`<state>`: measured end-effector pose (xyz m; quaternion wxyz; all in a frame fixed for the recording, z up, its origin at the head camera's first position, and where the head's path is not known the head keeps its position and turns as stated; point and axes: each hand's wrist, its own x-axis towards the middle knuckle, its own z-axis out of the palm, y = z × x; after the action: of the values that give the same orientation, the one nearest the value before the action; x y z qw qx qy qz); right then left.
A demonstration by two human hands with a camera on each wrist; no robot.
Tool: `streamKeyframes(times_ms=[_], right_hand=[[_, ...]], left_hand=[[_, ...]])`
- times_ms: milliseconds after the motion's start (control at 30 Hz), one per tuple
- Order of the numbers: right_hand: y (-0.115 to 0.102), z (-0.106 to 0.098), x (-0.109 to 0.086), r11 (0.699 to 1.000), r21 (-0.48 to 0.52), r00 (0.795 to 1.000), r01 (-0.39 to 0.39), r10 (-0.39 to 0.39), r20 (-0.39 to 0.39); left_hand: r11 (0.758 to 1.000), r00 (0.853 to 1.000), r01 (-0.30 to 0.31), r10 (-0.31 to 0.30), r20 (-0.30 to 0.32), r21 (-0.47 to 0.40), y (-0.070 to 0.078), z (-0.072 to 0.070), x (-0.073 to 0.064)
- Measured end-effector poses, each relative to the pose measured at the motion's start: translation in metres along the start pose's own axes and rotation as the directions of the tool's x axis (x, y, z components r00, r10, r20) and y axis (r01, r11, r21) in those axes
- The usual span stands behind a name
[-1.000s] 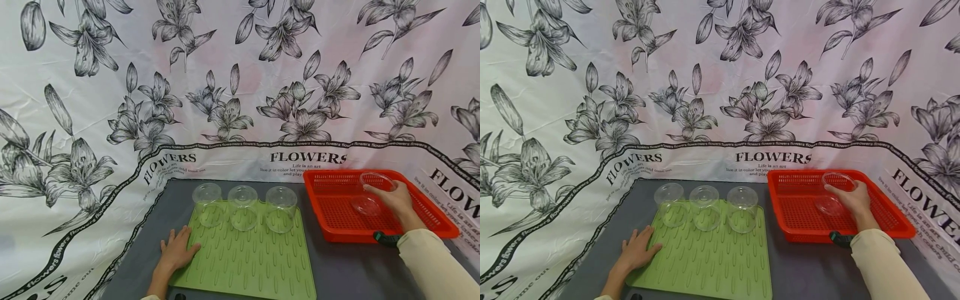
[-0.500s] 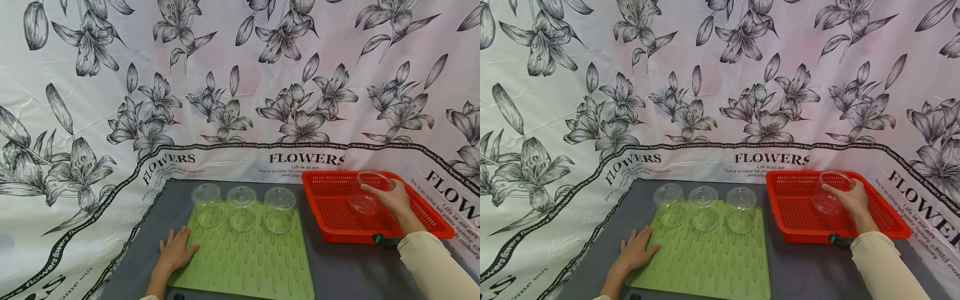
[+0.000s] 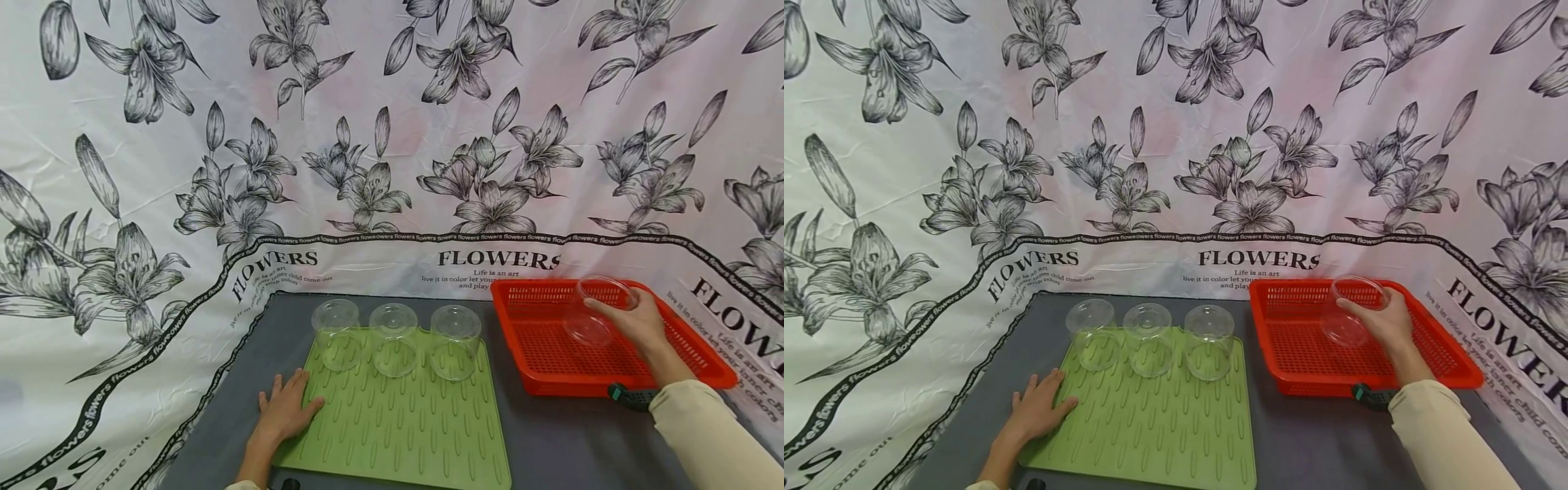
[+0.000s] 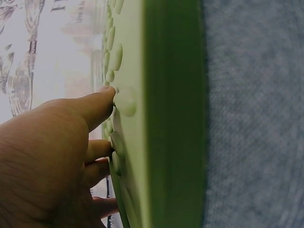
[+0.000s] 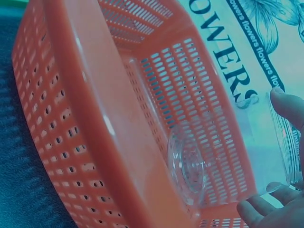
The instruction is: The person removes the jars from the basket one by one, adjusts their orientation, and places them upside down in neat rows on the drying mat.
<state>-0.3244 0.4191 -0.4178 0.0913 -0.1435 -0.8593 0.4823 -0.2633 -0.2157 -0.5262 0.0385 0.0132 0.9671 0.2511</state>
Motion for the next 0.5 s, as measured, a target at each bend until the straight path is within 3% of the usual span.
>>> streamKeyframes(times_ms=[200, 500], right_hand=[[-0.004, 0.002, -0.003, 0.999, 0.014, 0.999, 0.034, -0.034, -0.009], [-0.013, 0.001, -0.007, 1.0, 0.0, 1.0, 0.015, -0.015, 0.001]], left_hand=[[1.0, 1.0, -0.004, 0.004, -0.008, 0.009, 0.001, -0.001, 0.001], [1.0, 1.0, 0.004, -0.004, -0.001, -0.002, 0.001, -0.001, 0.001]])
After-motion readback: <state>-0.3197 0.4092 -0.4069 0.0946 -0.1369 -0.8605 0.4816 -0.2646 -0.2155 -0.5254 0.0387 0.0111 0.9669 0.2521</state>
